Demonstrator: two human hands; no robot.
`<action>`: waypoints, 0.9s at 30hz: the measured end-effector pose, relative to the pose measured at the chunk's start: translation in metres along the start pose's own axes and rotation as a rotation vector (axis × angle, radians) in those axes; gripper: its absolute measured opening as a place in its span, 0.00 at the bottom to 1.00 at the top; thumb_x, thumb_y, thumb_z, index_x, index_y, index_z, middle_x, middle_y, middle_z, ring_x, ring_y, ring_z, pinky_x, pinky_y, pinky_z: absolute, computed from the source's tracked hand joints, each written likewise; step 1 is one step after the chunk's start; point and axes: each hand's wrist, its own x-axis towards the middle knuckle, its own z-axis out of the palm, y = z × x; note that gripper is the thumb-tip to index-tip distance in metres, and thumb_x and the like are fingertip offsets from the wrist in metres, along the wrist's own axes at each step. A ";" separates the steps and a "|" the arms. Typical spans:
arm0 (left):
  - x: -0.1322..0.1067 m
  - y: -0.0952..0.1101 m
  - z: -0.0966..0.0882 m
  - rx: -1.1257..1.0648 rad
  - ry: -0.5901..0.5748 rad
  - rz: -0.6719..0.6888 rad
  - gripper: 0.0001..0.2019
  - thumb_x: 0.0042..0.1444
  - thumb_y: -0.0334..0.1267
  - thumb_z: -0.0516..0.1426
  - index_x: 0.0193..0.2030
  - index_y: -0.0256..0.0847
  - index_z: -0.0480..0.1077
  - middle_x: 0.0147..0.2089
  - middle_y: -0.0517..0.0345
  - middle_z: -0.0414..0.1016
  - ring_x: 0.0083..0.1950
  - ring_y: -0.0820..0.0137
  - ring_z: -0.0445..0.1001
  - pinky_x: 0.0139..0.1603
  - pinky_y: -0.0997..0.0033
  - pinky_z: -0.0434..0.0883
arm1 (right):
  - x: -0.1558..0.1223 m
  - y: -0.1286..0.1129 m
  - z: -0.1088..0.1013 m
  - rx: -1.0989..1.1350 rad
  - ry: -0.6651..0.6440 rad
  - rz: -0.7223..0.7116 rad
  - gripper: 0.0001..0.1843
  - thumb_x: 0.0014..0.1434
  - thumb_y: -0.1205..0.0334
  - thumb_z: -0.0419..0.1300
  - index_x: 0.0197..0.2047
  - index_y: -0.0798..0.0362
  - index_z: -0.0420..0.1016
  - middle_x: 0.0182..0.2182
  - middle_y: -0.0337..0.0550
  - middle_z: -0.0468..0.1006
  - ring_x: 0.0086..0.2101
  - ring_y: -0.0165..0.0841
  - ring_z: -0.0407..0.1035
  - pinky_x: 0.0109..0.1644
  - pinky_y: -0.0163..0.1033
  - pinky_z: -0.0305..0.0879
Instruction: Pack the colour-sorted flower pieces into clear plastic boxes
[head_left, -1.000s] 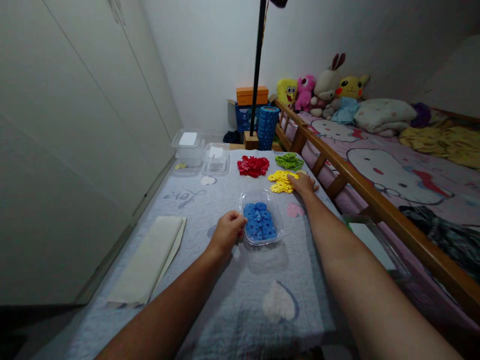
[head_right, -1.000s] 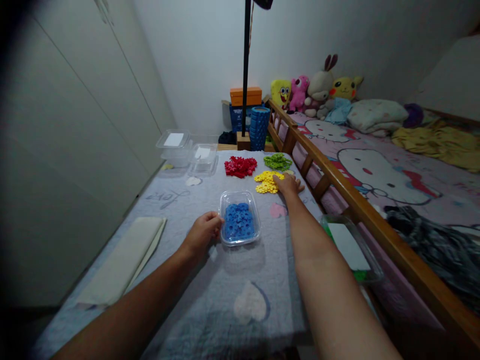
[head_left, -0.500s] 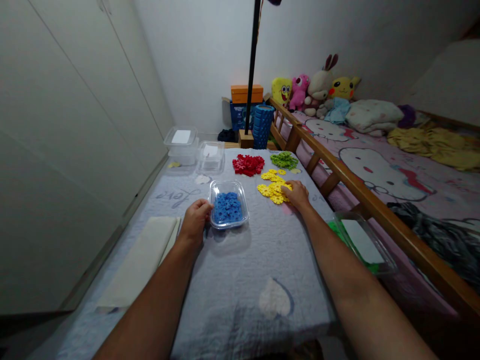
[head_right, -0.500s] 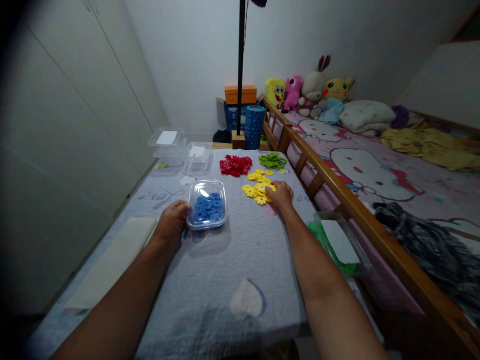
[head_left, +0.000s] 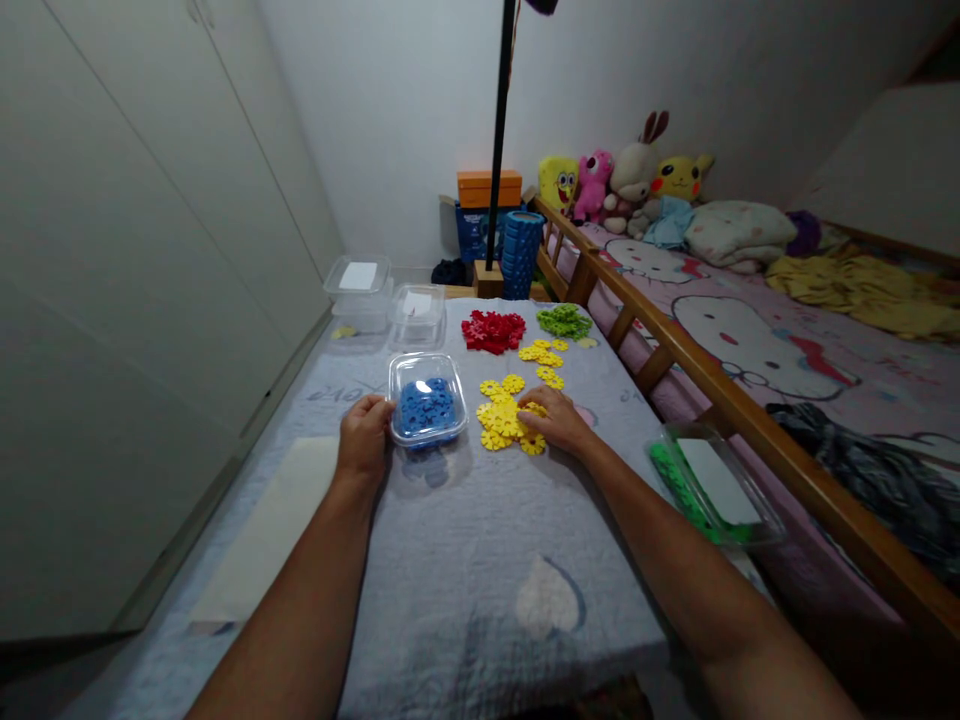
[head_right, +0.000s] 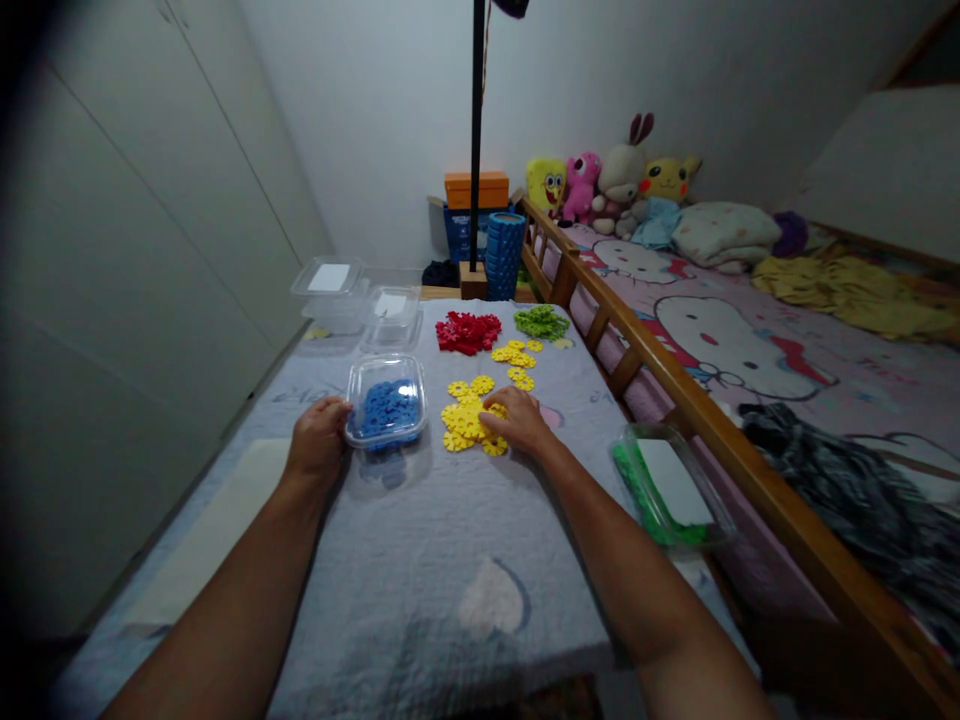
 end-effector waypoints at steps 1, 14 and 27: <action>0.000 0.000 -0.001 -0.003 0.008 0.009 0.11 0.41 0.42 0.63 0.26 0.41 0.65 0.20 0.68 0.61 0.22 0.77 0.58 0.23 0.75 0.58 | 0.004 0.000 -0.002 0.042 0.001 -0.024 0.13 0.63 0.56 0.61 0.46 0.50 0.83 0.49 0.45 0.81 0.52 0.38 0.72 0.61 0.45 0.64; -0.002 0.004 -0.001 -0.055 -0.018 -0.021 0.11 0.41 0.41 0.63 0.26 0.42 0.65 0.19 0.69 0.61 0.20 0.77 0.58 0.22 0.76 0.57 | 0.111 0.032 -0.017 -0.303 0.132 0.333 0.30 0.68 0.46 0.57 0.66 0.53 0.72 0.67 0.54 0.68 0.65 0.48 0.60 0.67 0.50 0.57; 0.000 0.002 -0.001 -0.055 -0.021 -0.020 0.11 0.41 0.42 0.63 0.25 0.41 0.66 0.18 0.69 0.62 0.19 0.77 0.58 0.21 0.75 0.57 | 0.079 0.033 -0.003 -0.344 -0.014 0.209 0.28 0.67 0.46 0.57 0.66 0.46 0.73 0.65 0.50 0.71 0.64 0.49 0.63 0.67 0.54 0.58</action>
